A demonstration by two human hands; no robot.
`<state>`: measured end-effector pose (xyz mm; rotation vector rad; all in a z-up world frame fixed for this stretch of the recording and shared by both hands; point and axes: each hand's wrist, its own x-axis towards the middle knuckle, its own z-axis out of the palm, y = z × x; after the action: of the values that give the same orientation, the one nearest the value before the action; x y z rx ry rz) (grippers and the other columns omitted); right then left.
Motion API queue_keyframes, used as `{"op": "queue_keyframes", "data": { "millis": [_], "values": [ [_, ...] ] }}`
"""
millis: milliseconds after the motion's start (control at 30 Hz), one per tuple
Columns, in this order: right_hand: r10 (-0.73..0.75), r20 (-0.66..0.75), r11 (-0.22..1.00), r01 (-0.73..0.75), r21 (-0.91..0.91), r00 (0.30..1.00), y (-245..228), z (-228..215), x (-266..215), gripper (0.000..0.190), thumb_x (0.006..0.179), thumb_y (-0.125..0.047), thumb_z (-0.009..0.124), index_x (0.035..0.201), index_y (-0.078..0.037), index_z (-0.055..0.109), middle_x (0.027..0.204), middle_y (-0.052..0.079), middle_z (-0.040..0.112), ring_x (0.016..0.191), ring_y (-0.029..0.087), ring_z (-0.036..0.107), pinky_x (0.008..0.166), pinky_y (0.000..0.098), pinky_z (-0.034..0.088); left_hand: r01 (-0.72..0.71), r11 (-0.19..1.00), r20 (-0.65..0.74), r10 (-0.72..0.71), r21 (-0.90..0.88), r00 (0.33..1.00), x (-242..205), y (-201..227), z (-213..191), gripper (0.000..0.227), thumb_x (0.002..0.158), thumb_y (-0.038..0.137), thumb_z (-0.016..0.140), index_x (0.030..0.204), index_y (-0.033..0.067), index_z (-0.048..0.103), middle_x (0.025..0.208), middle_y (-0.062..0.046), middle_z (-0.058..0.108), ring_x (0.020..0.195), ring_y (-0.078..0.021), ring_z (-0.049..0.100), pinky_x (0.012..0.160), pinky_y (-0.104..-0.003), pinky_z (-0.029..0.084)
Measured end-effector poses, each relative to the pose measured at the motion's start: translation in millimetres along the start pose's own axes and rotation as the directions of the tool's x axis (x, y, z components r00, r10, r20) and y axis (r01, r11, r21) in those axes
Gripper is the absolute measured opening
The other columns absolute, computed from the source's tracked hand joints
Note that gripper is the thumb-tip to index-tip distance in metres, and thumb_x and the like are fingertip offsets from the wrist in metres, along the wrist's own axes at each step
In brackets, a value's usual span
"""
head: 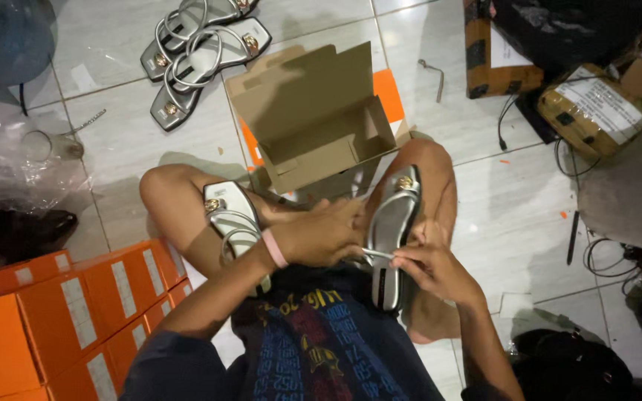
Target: The person sits on the floor and assembles white sandals by attaching straps to the soles. They handle multiple sandals, threading straps through metal fixtures and securing them. The person places assembled sandals into orange boxes and continues the process with additional pairs.
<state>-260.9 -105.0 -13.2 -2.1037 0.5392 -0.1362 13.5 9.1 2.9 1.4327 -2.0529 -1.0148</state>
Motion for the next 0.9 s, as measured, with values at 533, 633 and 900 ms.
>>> {"op": "queue_keyframes", "data": {
  "millis": [533,633,900],
  "values": [
    [0.304,0.202,0.935,-0.332,0.123,0.931,29,21,-32,0.019,0.092,-0.018,0.070,0.106,-0.006,0.076,0.085,0.006,0.076,0.079,0.016,0.066,0.075,0.0280,0.051,-0.008,0.995,-0.046,0.013,0.096,0.999,-4,-27,38,0.018,0.080,0.034,0.074,0.086,0.0179,0.079,0.110,-0.011,0.055,0.114,-0.0316,0.050,0.083,-0.050,0.039],
    [0.252,0.146,0.963,-0.263,0.063,0.957,24,18,-25,0.020,0.091,-0.016,0.072,0.107,-0.004,0.076,0.083,0.009,0.076,0.078,0.017,0.065,0.075,0.0284,0.051,0.013,1.000,-0.029,-0.013,0.019,0.999,-2,-25,40,0.016,0.082,0.032,0.072,0.087,0.0176,0.078,0.110,-0.010,0.056,0.116,-0.0304,0.050,0.086,-0.050,0.040],
    [0.057,0.272,0.957,0.025,-0.289,0.961,-29,-17,5,0.017,0.088,-0.015,0.072,0.102,-0.009,0.078,0.109,0.011,0.056,0.114,0.025,0.049,0.100,0.0511,0.030,-0.176,0.981,-0.117,0.185,0.081,0.976,40,5,61,0.018,0.081,0.032,0.074,0.083,0.0142,0.076,0.114,-0.012,0.053,0.114,-0.0299,0.049,0.087,-0.046,0.039]
  ]
}}
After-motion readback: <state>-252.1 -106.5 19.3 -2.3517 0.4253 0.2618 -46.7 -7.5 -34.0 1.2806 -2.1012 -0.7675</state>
